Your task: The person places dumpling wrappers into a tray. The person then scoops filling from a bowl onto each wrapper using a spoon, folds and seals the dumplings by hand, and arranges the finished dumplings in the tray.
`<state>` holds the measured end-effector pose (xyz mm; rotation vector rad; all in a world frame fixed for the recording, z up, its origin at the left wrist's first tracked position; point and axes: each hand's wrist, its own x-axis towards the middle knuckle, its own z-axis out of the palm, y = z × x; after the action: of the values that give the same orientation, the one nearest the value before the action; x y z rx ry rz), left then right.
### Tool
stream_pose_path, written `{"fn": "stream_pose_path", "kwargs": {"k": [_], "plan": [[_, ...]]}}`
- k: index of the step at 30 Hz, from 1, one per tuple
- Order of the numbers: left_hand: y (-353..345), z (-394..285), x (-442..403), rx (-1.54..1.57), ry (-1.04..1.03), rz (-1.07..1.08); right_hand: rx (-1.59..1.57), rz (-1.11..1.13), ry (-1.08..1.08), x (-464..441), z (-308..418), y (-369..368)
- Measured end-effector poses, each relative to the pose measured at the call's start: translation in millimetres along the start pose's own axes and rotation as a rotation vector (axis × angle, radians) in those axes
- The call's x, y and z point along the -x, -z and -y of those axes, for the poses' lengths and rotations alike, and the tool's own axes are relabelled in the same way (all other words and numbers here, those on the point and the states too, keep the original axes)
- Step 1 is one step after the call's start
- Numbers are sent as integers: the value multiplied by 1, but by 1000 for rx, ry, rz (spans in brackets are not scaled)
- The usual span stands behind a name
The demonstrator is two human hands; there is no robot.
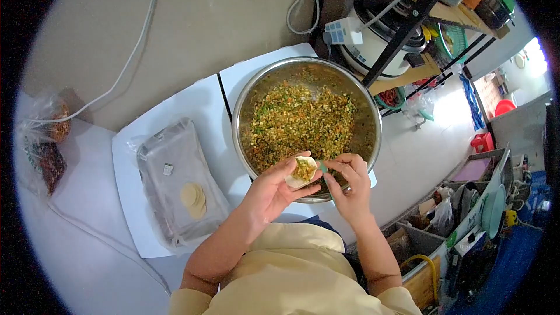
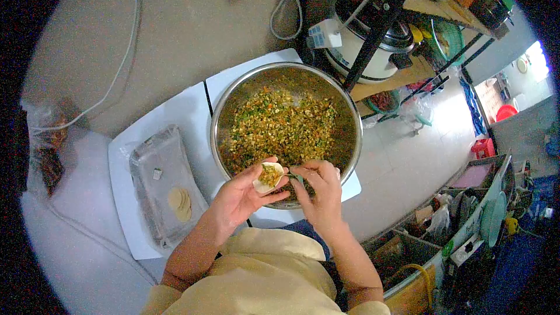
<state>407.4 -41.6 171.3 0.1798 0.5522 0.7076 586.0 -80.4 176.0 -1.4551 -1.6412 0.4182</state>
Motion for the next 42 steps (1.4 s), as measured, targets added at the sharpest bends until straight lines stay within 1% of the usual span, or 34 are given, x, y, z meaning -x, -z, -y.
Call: {"fn": "stream_pose_path", "kwargs": {"k": [6, 10, 12, 15, 19, 21, 22, 24, 25, 28, 30, 31, 33, 40, 42], "plan": [[2, -2, 2, 6, 24, 34, 115, 2, 115, -6, -4, 1], [1, -2, 3, -34, 29, 32, 81, -37, 137, -13, 4, 8], [0, -1, 4, -91, 58, 53, 71, -5, 177, -16, 10, 11], [0, 3, 2, -60, 47, 104, 63, 62, 236, -19, 17, 10], [1, 4, 2, -55, 43, 121, 69, 76, 246, -23, 24, 7], [2, 5, 2, 9, 41, 99, 162, 125, 254, -22, 21, 7], [0, 3, 4, 10, 39, 97, 161, 127, 256, -23, 22, 8], [-8, 0, 7, 14, 5, 95, 216, 220, 259, -25, 25, 12], [-6, 0, 7, 14, 4, 94, 215, 221, 260, -25, 26, 13], [-1, 2, 7, -27, -28, 57, 187, 204, 275, -23, 26, 15], [-1, 1, 5, -18, -26, 65, 105, 149, 238, -20, 22, 17], [-2, 0, 5, -17, -26, 65, 105, 149, 238, -19, 19, 18], [-6, -2, 7, -39, -31, 58, 2, 149, 252, -16, 15, 18], [-6, 0, 5, -44, -1, 69, -68, 137, 262, -8, 5, 10], [-7, 1, 5, -70, -7, 51, -56, 177, 330, -12, 7, 11]]}}
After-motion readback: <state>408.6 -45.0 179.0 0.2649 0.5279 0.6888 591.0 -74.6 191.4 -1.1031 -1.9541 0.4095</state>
